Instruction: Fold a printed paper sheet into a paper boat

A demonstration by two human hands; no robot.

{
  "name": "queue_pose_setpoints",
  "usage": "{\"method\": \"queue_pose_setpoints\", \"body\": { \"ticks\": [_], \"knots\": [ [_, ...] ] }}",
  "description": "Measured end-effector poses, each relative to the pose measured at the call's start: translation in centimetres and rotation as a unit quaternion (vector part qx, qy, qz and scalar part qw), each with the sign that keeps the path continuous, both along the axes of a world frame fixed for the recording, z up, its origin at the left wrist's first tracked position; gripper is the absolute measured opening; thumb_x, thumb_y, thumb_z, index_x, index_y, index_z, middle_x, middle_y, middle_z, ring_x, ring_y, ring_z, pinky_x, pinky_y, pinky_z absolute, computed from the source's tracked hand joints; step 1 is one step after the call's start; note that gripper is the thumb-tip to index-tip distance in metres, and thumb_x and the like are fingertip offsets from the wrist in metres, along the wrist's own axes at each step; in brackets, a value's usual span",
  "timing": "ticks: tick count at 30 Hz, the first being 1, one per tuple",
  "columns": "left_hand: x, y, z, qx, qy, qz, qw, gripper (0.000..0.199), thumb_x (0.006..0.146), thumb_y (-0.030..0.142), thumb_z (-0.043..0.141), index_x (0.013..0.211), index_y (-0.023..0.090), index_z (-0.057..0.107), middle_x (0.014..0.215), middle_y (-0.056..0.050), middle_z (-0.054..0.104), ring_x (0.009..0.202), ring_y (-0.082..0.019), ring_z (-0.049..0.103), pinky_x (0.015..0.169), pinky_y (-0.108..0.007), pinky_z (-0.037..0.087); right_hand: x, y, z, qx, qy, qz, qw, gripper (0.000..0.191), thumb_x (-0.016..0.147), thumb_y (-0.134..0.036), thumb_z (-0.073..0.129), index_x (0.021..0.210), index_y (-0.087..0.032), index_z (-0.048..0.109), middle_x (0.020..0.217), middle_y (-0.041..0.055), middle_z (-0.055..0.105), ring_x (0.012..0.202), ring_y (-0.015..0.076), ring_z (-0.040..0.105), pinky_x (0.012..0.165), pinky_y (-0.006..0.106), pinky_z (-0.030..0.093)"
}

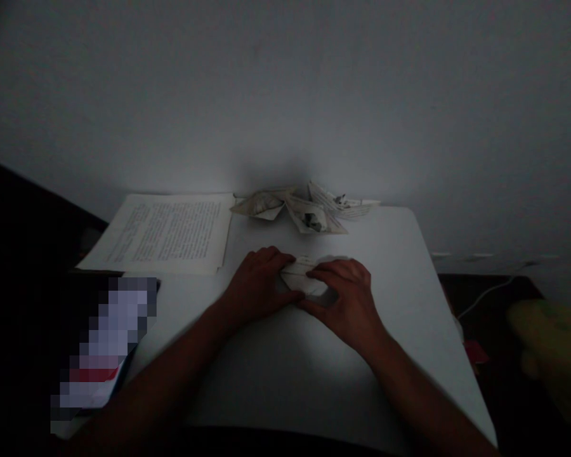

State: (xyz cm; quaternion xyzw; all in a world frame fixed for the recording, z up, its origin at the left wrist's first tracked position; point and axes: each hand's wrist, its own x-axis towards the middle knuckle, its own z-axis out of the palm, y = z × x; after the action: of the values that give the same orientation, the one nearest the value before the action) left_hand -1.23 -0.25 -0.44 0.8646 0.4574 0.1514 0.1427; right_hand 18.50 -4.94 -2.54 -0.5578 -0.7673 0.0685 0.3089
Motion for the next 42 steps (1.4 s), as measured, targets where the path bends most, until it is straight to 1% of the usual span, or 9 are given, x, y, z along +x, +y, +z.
{"method": "queue_pose_setpoints", "body": {
  "ticks": [3, 6, 10, 16, 20, 24, 29, 35, 42],
  "knots": [
    [0.1, 0.1, 0.0, -0.006, -0.001, -0.001, 1.0, 0.058, 0.071, 0.054, 0.07, 0.113, 0.016, 0.06, 0.106, -0.009, 0.062, 0.099, -0.027, 0.057, 0.087, -0.042, 0.043, 0.3, 0.2, 0.1, -0.022, 0.016, 0.016, 1.0, 0.031, 0.075, -0.043, 0.073, 0.101, -0.028, 0.069, 0.103, 0.0035, 0.072, 0.101, 0.0259, 0.063, 0.095, 0.048, 0.04],
    [0.2, 0.2, 0.1, -0.017, 0.002, 0.005, 1.0, 0.058, 0.069, 0.054, 0.072, 0.112, 0.017, 0.06, 0.105, -0.008, 0.063, 0.099, -0.027, 0.057, 0.087, -0.041, 0.043, 0.3, 0.3, 0.1, -0.023, 0.019, 0.003, 1.0, 0.021, 0.079, -0.036, 0.07, 0.098, -0.028, 0.069, 0.1, 0.0024, 0.072, 0.099, 0.0248, 0.063, 0.095, 0.048, 0.04],
    [0.5, 0.5, 0.3, -0.032, 0.016, 0.02, 0.999, 0.063, 0.066, 0.055, 0.074, 0.114, 0.018, 0.059, 0.105, -0.007, 0.064, 0.101, -0.027, 0.057, 0.088, -0.04, 0.043, 0.0, 0.2, -0.1, -0.015, 0.013, -0.01, 1.0, 0.02, 0.078, -0.036, 0.071, 0.096, -0.026, 0.069, 0.099, 0.0034, 0.073, 0.098, 0.0257, 0.063, 0.095, 0.05, 0.04],
    [0.7, 0.7, 0.8, -0.064, 0.039, 0.029, 0.997, 0.057, 0.072, 0.056, 0.069, 0.113, 0.019, 0.06, 0.107, -0.008, 0.065, 0.101, -0.027, 0.058, 0.089, -0.04, 0.043, 0.0, 0.2, 0.0, -0.022, 0.007, -0.01, 1.0, 0.02, 0.079, -0.037, 0.071, 0.095, -0.026, 0.069, 0.099, 0.0032, 0.073, 0.096, 0.0253, 0.064, 0.093, 0.049, 0.041],
    [0.5, 1.0, 1.1, -0.082, 0.036, 0.016, 0.996, 0.052, 0.071, 0.047, 0.073, 0.113, 0.018, 0.062, 0.106, -0.008, 0.066, 0.1, -0.026, 0.059, 0.089, -0.039, 0.045, 0.0, 0.2, 0.0, -0.019, 0.01, -0.006, 1.0, 0.017, 0.08, -0.037, 0.068, 0.094, -0.027, 0.07, 0.098, 0.0033, 0.073, 0.097, 0.0258, 0.064, 0.093, 0.049, 0.041],
    [0.3, 1.4, 1.5, -0.105, 0.018, 0.02, 0.994, 0.043, 0.073, 0.039, 0.073, 0.108, 0.018, 0.065, 0.103, -0.007, 0.068, 0.094, -0.023, 0.062, 0.089, -0.037, 0.046, 0.1, 0.3, -0.1, -0.017, 0.002, -0.003, 1.0, 0.018, 0.08, -0.038, 0.068, 0.093, -0.027, 0.07, 0.099, 0.0037, 0.073, 0.097, 0.0259, 0.064, 0.093, 0.049, 0.04],
    [0.1, 1.9, 1.8, -0.131, -0.02, 0.029, 0.991, 0.029, 0.075, 0.027, 0.07, 0.101, 0.016, 0.069, 0.095, -0.006, 0.071, 0.083, -0.019, 0.065, 0.082, -0.032, 0.051, 0.0, 0.3, 0.0, -0.019, -0.001, -0.005, 1.0, 0.017, 0.079, -0.038, 0.069, 0.091, -0.027, 0.071, 0.098, 0.003, 0.074, 0.096, 0.0252, 0.065, 0.092, 0.049, 0.041],
    [-0.3, 2.3, 1.7, -0.13, -0.034, 0.02, 0.991, 0.023, 0.078, 0.02, 0.063, 0.099, 0.016, 0.071, 0.096, -0.006, 0.073, 0.086, -0.019, 0.067, 0.085, -0.034, 0.051, -0.2, 0.2, 0.3, -0.027, 0.008, -0.012, 1.0, 0.013, 0.079, -0.036, 0.07, 0.089, -0.026, 0.07, 0.096, 0.002, 0.074, 0.096, 0.0244, 0.065, 0.094, 0.049, 0.04],
    [-0.7, 2.2, 1.5, -0.123, -0.041, 0.005, 0.991, 0.023, 0.079, 0.02, 0.06, 0.1, 0.018, 0.071, 0.092, -0.005, 0.073, 0.083, -0.018, 0.065, 0.082, -0.031, 0.051, 0.2, 0.4, -0.2, -0.023, 0.014, 0.002, 1.0, 0.015, 0.079, -0.037, 0.069, 0.09, -0.027, 0.07, 0.097, 0.0029, 0.073, 0.097, 0.0248, 0.064, 0.094, 0.049, 0.039]
  ]
}}
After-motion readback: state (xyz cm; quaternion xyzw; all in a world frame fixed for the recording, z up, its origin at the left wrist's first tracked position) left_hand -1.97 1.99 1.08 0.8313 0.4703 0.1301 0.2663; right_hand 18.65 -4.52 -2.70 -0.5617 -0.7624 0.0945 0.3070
